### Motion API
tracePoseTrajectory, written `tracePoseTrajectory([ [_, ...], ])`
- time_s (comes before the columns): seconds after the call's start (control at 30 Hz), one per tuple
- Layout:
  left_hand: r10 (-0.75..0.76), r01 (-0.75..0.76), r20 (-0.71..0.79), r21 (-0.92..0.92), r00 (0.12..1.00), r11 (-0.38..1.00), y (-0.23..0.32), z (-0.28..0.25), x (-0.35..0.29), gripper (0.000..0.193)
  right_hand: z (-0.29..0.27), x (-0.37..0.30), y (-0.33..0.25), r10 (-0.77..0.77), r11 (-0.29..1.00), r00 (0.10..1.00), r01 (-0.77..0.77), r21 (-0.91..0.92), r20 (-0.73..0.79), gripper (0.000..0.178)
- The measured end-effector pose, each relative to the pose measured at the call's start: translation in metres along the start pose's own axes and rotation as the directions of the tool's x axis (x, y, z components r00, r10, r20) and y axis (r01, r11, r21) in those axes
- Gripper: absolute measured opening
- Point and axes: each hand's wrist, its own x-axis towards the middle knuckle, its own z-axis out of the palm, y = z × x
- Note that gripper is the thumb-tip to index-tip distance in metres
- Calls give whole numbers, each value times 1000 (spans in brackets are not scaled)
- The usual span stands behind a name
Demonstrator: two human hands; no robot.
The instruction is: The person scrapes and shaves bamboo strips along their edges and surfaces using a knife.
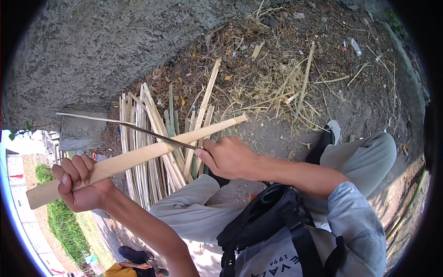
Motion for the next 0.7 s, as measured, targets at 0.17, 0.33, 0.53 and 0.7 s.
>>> tracePoseTrajectory([
  [0.17,25,-24,28,-14,999,1000,-1,26,-6,29,33,-21,115,352,931,933,-342,-126,73,50],
  [0.33,14,-13,41,-23,999,1000,-1,23,-9,28,15,-22,115,546,836,816,-544,-66,190,52],
  [0.53,24,-9,181,-84,983,996,-5,22,-6,30,3,-4,53,251,968,961,-251,-14,117,55],
  [0.7,32,-17,234,-63,972,998,-6,37,-5,30,34,-24,142,509,856,860,-508,-90,-10,55],
])
